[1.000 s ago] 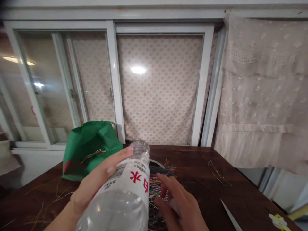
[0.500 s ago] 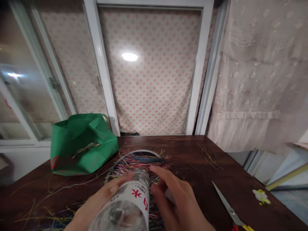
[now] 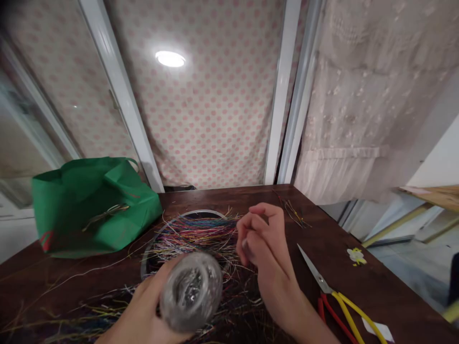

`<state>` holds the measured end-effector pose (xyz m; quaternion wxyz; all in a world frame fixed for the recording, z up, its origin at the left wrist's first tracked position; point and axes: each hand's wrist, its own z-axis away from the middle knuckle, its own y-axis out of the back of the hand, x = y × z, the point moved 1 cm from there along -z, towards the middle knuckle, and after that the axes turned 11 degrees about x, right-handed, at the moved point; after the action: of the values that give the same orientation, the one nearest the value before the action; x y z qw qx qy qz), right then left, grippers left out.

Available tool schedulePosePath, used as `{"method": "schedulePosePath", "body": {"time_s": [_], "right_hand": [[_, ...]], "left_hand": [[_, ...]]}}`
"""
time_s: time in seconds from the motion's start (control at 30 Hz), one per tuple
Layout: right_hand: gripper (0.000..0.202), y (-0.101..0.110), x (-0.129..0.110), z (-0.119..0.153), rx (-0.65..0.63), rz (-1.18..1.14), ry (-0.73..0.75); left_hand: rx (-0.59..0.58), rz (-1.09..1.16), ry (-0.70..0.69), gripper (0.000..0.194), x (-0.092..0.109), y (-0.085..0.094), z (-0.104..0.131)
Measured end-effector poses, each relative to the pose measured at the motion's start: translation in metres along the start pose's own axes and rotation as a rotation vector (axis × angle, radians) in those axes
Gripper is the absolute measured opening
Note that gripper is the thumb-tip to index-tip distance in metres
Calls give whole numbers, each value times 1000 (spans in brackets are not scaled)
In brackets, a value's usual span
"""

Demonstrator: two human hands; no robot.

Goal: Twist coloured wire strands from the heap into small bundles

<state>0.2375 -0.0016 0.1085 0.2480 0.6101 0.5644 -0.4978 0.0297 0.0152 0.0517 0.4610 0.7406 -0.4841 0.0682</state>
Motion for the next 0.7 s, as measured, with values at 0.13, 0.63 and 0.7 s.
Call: {"method": "schedulePosePath", "body": {"time_s": [0.13,0.63,0.7], "right_hand": [[12,3,4,-20,-30,-31,25],[48,11,4,-6,-175,330,441],[53,11,7,-5,-197,376,435]], "left_hand": [[-54,83,22,71,-13,-13,-15],[-256,35,-45,68,3,-11,-18],[-255,12,-56,70,4,-12,-16]]}}
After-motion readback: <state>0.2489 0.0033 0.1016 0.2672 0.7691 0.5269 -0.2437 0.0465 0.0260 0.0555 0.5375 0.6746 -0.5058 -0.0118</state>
